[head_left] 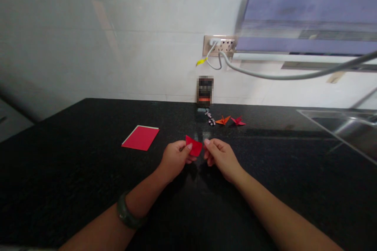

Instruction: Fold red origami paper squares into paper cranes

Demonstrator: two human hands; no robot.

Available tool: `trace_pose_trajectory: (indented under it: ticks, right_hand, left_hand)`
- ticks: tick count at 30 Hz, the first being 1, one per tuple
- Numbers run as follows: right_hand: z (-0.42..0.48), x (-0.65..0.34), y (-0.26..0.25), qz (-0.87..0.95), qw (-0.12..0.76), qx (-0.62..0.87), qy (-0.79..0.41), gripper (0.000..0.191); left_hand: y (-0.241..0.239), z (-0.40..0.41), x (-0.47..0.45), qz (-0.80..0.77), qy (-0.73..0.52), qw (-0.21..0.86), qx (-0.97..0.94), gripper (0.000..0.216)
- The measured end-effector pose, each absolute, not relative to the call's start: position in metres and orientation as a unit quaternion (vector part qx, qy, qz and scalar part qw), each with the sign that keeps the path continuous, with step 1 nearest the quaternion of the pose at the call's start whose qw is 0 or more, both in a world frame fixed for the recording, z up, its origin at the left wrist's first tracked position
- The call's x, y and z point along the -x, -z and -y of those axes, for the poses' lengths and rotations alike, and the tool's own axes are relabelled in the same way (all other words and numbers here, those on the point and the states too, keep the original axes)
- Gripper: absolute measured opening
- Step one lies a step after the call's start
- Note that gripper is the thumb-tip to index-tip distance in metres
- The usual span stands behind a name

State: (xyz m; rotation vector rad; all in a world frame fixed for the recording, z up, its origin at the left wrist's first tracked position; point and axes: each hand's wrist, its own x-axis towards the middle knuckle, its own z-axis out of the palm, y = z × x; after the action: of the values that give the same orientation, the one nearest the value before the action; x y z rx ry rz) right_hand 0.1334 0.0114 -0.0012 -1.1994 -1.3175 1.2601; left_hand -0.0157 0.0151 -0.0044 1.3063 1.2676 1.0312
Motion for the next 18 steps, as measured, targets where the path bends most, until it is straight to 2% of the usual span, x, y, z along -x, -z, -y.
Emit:
trace_pose_trajectory:
  ticks: [6, 11, 14, 18]
  right_hand:
    - [-0.012, -0.133, 0.007, 0.602, 0.427, 0.536, -0.410, 0.018]
    - [-0.008, -0.135, 0.013, 0.695, 0.399, 0.547, -0.242, 0.013]
    - [-0.005, -0.135, 0.009, 0.744, 0.376, 0.530, -0.154, 0.017]
    - [-0.002, -0.134, 0.005, 0.776, 0.370, 0.500, -0.108, 0.016]
  left_hand:
    - [0.005, -0.014, 0.019, -0.536, -0.383, 0.360, -0.661, 0.026]
    - [0.006, -0.011, 0.018, -0.535, -0.360, 0.291, -0.706, 0.028]
    - [0.006, -0.011, 0.017, -0.547, -0.350, 0.283, -0.705, 0.028]
    - [0.007, -0.011, 0.016, -0.555, -0.361, 0.329, -0.673, 0.029]
